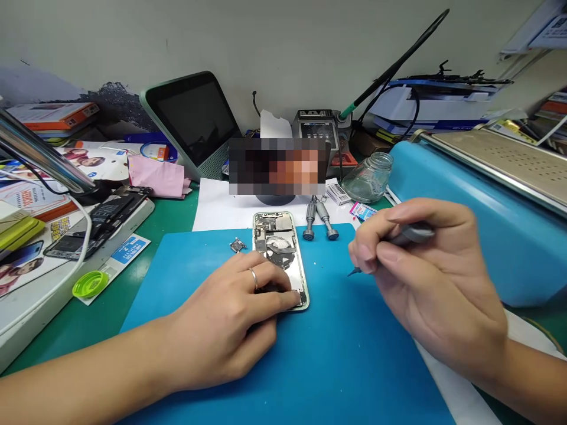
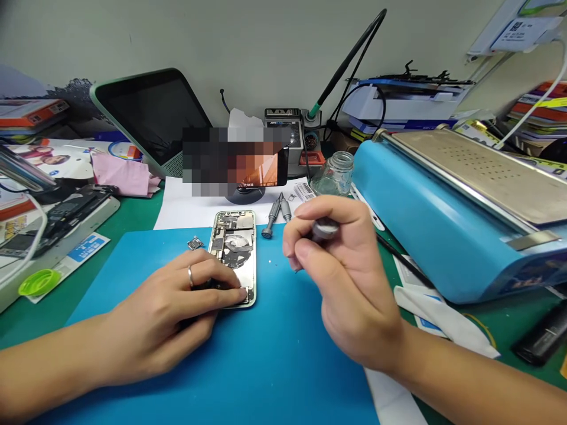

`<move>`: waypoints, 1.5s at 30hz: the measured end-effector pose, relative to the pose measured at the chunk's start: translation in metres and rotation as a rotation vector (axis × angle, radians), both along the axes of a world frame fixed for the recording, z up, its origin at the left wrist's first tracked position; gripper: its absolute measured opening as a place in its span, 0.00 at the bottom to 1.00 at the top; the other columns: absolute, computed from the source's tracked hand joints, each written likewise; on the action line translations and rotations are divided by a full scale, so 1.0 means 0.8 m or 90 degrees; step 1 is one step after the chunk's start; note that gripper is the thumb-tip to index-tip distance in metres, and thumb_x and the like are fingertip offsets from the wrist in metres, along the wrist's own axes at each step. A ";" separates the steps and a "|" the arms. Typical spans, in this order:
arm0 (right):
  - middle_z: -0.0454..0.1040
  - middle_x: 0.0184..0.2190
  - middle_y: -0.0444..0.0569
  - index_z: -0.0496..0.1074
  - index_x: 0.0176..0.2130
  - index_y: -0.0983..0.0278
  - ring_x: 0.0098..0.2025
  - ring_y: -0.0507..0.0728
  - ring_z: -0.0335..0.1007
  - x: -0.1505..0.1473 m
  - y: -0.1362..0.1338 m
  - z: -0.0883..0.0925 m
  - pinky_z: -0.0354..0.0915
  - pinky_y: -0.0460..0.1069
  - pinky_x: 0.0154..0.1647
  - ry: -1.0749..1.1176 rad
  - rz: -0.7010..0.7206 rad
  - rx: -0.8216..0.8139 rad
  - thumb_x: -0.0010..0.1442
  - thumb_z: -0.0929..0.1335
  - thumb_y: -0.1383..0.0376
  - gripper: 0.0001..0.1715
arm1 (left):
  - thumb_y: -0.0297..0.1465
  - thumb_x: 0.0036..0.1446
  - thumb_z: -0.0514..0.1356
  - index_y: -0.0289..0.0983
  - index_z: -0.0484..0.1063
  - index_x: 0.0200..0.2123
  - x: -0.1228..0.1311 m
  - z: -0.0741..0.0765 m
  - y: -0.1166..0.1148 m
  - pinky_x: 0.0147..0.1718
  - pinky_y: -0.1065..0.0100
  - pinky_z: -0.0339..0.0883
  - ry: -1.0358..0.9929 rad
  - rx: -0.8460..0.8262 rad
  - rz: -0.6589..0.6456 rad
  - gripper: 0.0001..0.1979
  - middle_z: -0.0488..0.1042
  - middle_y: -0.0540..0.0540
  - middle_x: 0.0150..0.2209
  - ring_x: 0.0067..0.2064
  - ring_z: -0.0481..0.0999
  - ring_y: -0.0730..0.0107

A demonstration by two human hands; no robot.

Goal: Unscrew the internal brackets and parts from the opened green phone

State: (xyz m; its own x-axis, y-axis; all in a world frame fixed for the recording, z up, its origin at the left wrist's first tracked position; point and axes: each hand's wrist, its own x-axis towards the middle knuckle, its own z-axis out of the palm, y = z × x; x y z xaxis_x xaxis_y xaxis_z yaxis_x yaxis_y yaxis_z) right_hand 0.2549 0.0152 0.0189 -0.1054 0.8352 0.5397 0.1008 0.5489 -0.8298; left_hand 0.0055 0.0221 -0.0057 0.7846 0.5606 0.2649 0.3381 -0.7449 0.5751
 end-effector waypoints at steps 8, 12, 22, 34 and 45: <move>0.75 0.44 0.50 0.66 0.55 0.54 0.46 0.58 0.74 0.018 0.010 -0.017 0.75 0.53 0.45 -0.183 -0.034 0.041 0.70 0.63 0.74 0.19 | 0.20 0.66 0.55 0.43 0.75 0.58 0.000 -0.001 0.000 0.49 0.55 0.65 -0.002 -0.007 0.000 0.22 0.78 0.45 0.53 0.50 0.72 0.59; 0.78 0.50 0.51 0.63 0.65 0.52 0.47 0.60 0.79 0.046 0.018 -0.007 0.77 0.55 0.49 -0.425 -0.001 0.166 0.68 0.69 0.70 0.30 | 0.19 0.66 0.55 0.41 0.75 0.58 0.001 0.002 0.001 0.49 0.56 0.65 0.002 -0.002 -0.007 0.22 0.78 0.45 0.53 0.50 0.71 0.59; 0.79 0.41 0.44 0.59 0.69 0.49 0.41 0.56 0.81 0.046 0.020 -0.007 0.80 0.50 0.41 -0.378 0.005 0.160 0.66 0.71 0.74 0.40 | 0.18 0.65 0.55 0.40 0.73 0.59 0.003 0.004 -0.001 0.49 0.58 0.63 -0.014 0.000 0.010 0.23 0.77 0.45 0.52 0.50 0.71 0.62; 0.79 0.42 0.45 0.58 0.70 0.52 0.44 0.56 0.82 0.043 0.025 -0.017 0.80 0.51 0.45 -0.391 0.000 0.193 0.66 0.72 0.74 0.41 | 0.20 0.67 0.56 0.41 0.76 0.56 0.004 0.002 0.000 0.49 0.57 0.62 -0.013 0.014 0.005 0.19 0.78 0.46 0.52 0.49 0.72 0.61; 0.80 0.43 0.45 0.58 0.70 0.49 0.44 0.57 0.82 0.046 0.026 -0.021 0.81 0.53 0.45 -0.372 -0.009 0.170 0.65 0.72 0.75 0.43 | 0.22 0.69 0.56 0.38 0.76 0.53 0.003 0.004 0.000 0.49 0.56 0.63 -0.009 0.012 0.019 0.15 0.79 0.45 0.51 0.49 0.72 0.61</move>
